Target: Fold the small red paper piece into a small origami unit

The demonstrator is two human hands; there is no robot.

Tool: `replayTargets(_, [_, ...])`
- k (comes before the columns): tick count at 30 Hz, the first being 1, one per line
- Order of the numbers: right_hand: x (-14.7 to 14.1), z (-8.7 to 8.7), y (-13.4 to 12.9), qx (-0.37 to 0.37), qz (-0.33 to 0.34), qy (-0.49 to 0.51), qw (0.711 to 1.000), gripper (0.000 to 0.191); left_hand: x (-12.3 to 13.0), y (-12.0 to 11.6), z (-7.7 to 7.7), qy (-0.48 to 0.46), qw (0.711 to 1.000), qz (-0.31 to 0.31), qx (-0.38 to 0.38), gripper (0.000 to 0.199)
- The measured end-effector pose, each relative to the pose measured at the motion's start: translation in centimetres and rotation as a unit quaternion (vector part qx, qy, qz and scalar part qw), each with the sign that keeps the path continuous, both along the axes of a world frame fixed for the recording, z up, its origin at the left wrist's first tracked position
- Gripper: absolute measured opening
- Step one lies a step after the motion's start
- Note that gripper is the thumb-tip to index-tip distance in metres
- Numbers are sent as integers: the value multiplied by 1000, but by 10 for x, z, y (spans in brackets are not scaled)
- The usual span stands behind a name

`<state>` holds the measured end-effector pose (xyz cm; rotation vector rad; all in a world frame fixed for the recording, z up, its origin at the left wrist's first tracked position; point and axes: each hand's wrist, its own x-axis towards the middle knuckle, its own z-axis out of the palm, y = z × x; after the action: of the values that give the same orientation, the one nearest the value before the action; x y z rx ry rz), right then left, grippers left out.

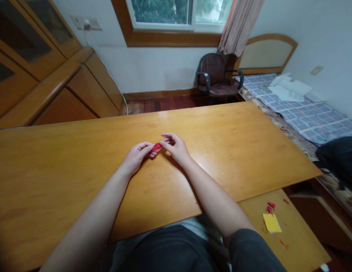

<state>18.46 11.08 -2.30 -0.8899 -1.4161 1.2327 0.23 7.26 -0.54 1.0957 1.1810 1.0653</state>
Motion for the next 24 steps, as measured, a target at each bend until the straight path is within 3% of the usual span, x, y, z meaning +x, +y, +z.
replayTargets(4, [0,2,0,-42,40,45,997,43,0,-3,4,32,998,-52,13,27])
replayTargets(12, [-1,4,-2,-65,64,44,995,48,-1,-5,5,54,995,-83,-5,24])
replayTargets(19, [-2,7,-3,-79,52,62,994,37,-2,2,-4,-35,999,17,8,27])
replayTargets(24, [-4,2,-5,-92,75,45,992,35,0,2,-3,-56,998,30,-2,29])
